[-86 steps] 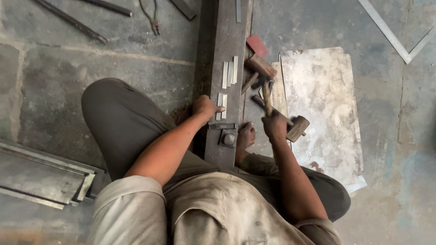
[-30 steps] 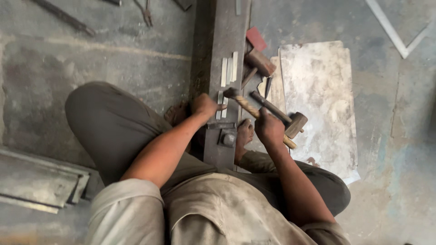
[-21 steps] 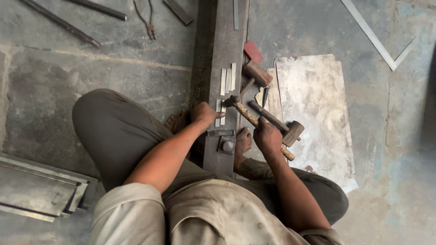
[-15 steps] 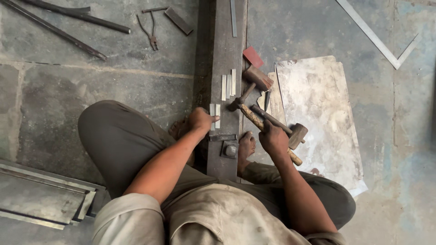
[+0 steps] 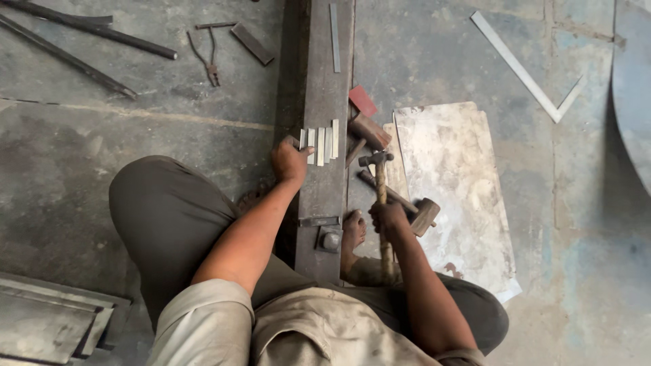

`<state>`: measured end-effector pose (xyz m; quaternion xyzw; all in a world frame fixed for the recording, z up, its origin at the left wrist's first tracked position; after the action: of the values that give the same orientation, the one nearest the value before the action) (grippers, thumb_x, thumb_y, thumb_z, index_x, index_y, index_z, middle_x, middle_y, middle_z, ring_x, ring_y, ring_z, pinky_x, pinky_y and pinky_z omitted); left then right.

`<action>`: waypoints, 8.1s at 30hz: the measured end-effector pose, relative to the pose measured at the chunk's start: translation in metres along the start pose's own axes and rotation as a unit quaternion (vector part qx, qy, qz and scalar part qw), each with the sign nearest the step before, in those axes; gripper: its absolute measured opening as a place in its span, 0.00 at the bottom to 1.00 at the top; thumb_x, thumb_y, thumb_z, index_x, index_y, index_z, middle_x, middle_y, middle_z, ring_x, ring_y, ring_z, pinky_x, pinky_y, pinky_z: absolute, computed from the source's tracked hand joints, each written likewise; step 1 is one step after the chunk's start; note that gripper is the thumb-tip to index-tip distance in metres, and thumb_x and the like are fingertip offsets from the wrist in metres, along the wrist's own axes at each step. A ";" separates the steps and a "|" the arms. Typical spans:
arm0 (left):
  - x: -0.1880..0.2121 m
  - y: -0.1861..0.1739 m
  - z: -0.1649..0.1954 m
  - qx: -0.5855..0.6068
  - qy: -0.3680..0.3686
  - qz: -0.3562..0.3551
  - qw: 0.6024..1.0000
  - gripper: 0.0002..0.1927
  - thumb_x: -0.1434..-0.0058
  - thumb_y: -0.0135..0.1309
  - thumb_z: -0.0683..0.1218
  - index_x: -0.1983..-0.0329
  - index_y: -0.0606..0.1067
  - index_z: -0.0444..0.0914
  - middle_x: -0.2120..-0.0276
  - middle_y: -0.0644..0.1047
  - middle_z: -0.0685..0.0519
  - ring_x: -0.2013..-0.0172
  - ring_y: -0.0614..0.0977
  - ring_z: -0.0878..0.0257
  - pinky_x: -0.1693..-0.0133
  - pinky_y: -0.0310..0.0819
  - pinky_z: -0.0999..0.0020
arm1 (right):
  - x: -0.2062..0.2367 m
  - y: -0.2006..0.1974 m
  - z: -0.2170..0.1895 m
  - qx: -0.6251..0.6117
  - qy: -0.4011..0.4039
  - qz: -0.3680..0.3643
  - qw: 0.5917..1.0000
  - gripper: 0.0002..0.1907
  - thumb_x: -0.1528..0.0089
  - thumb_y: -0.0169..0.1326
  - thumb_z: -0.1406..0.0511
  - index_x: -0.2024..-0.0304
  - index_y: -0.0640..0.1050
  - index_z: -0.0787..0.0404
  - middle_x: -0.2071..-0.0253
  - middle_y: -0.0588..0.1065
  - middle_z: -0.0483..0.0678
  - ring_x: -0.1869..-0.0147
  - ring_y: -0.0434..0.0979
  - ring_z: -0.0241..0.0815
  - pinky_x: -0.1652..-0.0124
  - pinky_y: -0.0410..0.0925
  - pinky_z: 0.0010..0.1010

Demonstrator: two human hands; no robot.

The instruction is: The person sits on the floor and uses a hammer to strike small metal strips placed on a metal anvil. They repeatedly pick up strips, position them, and hammer them flat, then place the finished pieces aside.

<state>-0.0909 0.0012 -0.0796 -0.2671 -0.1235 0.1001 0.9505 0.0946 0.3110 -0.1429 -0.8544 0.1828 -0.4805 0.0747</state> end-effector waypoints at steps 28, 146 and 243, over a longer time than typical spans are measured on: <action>-0.031 0.052 -0.012 0.037 0.117 0.009 0.992 0.19 0.33 0.45 0.41 0.39 0.71 0.35 0.39 0.71 0.30 0.40 0.72 0.30 0.42 0.69 0.46 | -0.062 0.148 -0.358 0.238 -0.578 0.244 0.741 0.23 0.39 0.66 0.59 0.49 0.75 0.66 0.59 0.76 0.62 0.59 0.78 0.60 0.61 0.71 0.45; 0.044 -0.008 0.038 -0.176 0.198 -0.362 0.894 0.10 0.48 0.66 0.40 0.61 0.85 0.39 0.60 0.85 0.47 0.57 0.86 0.55 0.53 0.79 0.60 | 0.074 0.020 -0.073 0.250 -0.404 0.122 0.872 0.17 0.47 0.69 0.66 0.55 0.84 0.59 0.64 0.81 0.54 0.61 0.82 0.52 0.58 0.73 0.42; 0.116 0.025 0.019 -0.019 0.284 -0.217 0.934 0.11 0.31 0.57 0.47 0.50 0.75 0.36 0.60 0.81 0.42 0.58 0.84 0.46 0.56 0.79 0.55 | 0.180 -0.031 -0.068 0.123 -0.288 0.089 0.945 0.22 0.44 0.59 0.72 0.47 0.75 0.67 0.67 0.78 0.57 0.67 0.80 0.50 0.65 0.72 0.40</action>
<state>0.0106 0.0608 -0.0563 -0.2687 0.0944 -0.1912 0.9393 0.1295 0.2733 0.0450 -0.9209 0.1684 -0.2237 0.2711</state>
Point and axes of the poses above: each hand's wrist, its own x-axis away from the middle knuckle, its own y-axis out of the palm, z = x × y, the point moved 6 cm from there along -x, towards the middle knuckle
